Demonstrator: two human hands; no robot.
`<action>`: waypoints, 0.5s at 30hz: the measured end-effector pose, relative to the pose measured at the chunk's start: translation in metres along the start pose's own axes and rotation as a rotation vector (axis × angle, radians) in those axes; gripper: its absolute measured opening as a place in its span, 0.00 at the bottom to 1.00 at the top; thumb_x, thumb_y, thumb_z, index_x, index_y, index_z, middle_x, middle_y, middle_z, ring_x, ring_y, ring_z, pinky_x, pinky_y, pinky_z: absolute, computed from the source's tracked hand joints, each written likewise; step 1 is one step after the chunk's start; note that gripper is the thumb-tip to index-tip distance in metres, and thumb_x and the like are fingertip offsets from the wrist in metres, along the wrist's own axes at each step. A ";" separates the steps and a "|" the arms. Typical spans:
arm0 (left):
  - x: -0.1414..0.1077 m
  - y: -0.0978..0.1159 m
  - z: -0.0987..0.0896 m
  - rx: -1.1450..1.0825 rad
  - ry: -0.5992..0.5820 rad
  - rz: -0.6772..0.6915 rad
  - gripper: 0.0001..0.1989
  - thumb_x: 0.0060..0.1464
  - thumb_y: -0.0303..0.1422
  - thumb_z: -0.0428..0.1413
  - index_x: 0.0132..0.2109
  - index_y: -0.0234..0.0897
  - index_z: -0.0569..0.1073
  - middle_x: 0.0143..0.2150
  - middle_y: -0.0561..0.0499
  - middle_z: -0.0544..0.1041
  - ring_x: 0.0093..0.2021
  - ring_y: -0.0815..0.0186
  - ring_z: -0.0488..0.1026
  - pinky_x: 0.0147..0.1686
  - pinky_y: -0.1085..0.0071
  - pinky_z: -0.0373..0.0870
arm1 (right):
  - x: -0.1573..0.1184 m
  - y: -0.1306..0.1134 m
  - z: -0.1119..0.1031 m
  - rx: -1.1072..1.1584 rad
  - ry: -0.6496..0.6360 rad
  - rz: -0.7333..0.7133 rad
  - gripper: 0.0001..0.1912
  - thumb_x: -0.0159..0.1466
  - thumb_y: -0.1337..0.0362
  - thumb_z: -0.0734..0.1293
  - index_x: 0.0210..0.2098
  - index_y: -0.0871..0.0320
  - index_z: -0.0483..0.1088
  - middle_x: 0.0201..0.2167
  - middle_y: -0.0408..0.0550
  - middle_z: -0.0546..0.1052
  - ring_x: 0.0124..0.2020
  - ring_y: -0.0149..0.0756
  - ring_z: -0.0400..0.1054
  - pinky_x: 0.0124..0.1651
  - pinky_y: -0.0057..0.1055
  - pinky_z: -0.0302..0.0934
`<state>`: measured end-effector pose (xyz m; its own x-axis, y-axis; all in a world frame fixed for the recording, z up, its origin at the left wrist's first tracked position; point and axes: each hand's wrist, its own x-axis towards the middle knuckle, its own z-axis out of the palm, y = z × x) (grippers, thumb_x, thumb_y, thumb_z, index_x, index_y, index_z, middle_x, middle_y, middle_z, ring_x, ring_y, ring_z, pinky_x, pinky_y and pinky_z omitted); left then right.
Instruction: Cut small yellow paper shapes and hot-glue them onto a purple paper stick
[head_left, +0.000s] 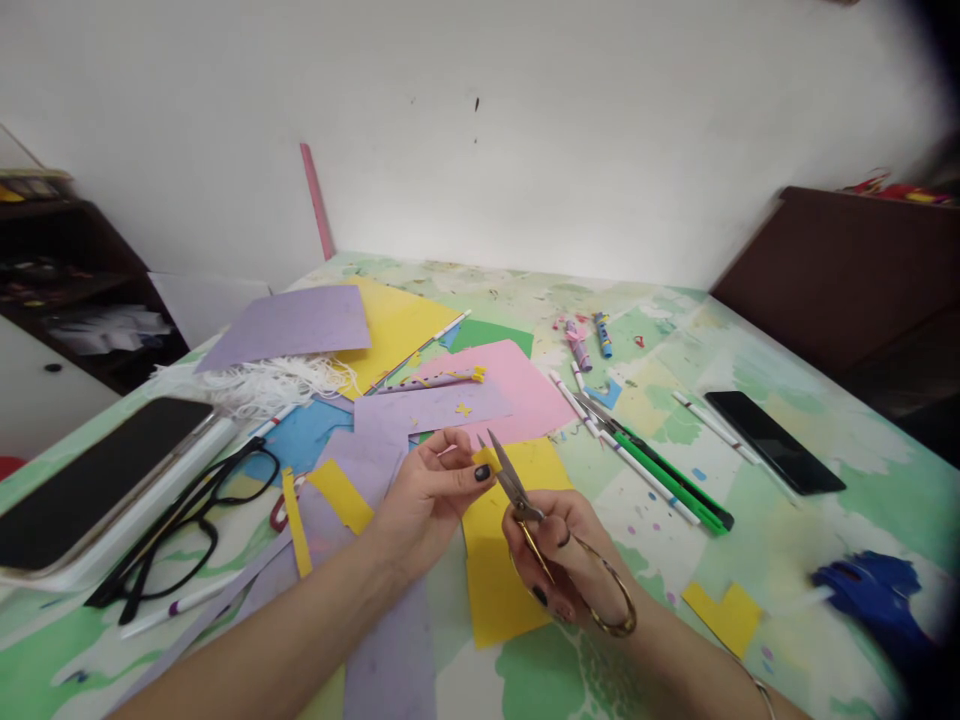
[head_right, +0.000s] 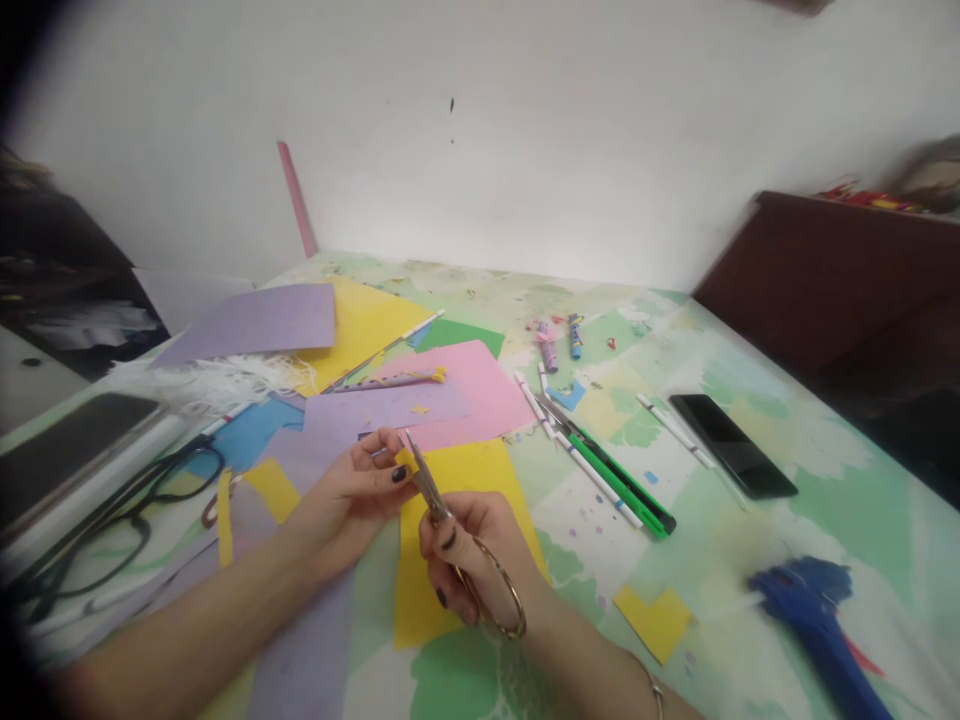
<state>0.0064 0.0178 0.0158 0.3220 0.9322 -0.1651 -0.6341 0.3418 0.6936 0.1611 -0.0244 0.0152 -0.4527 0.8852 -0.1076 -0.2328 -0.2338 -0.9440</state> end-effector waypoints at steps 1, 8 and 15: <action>0.000 0.000 0.000 -0.002 0.001 0.001 0.14 0.37 0.19 0.65 0.29 0.35 0.68 0.29 0.54 0.76 0.32 0.71 0.73 0.39 0.74 0.69 | 0.000 -0.001 0.001 -0.020 0.008 0.004 0.30 0.52 0.35 0.66 0.22 0.59 0.63 0.08 0.34 0.59 0.06 0.18 0.45 0.12 0.20 0.45; 0.001 0.004 0.001 0.028 0.054 0.006 0.16 0.34 0.20 0.67 0.28 0.35 0.68 0.27 0.54 0.75 0.30 0.71 0.73 0.34 0.76 0.68 | 0.000 0.000 0.000 -0.117 0.035 0.022 0.31 0.50 0.33 0.65 0.21 0.57 0.61 0.06 0.33 0.58 0.05 0.19 0.44 0.10 0.21 0.43; 0.001 0.008 0.003 0.127 0.103 0.051 0.16 0.35 0.24 0.69 0.28 0.34 0.69 0.27 0.53 0.77 0.29 0.71 0.74 0.31 0.78 0.67 | 0.009 -0.011 -0.023 -0.663 0.451 0.100 0.20 0.54 0.45 0.68 0.25 0.56 0.64 0.11 0.38 0.64 0.09 0.27 0.54 0.14 0.25 0.44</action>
<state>0.0035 0.0211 0.0229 0.2133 0.9575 -0.1940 -0.5519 0.2820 0.7848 0.1795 -0.0045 0.0175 -0.0208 0.9828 -0.1834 0.4137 -0.1585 -0.8965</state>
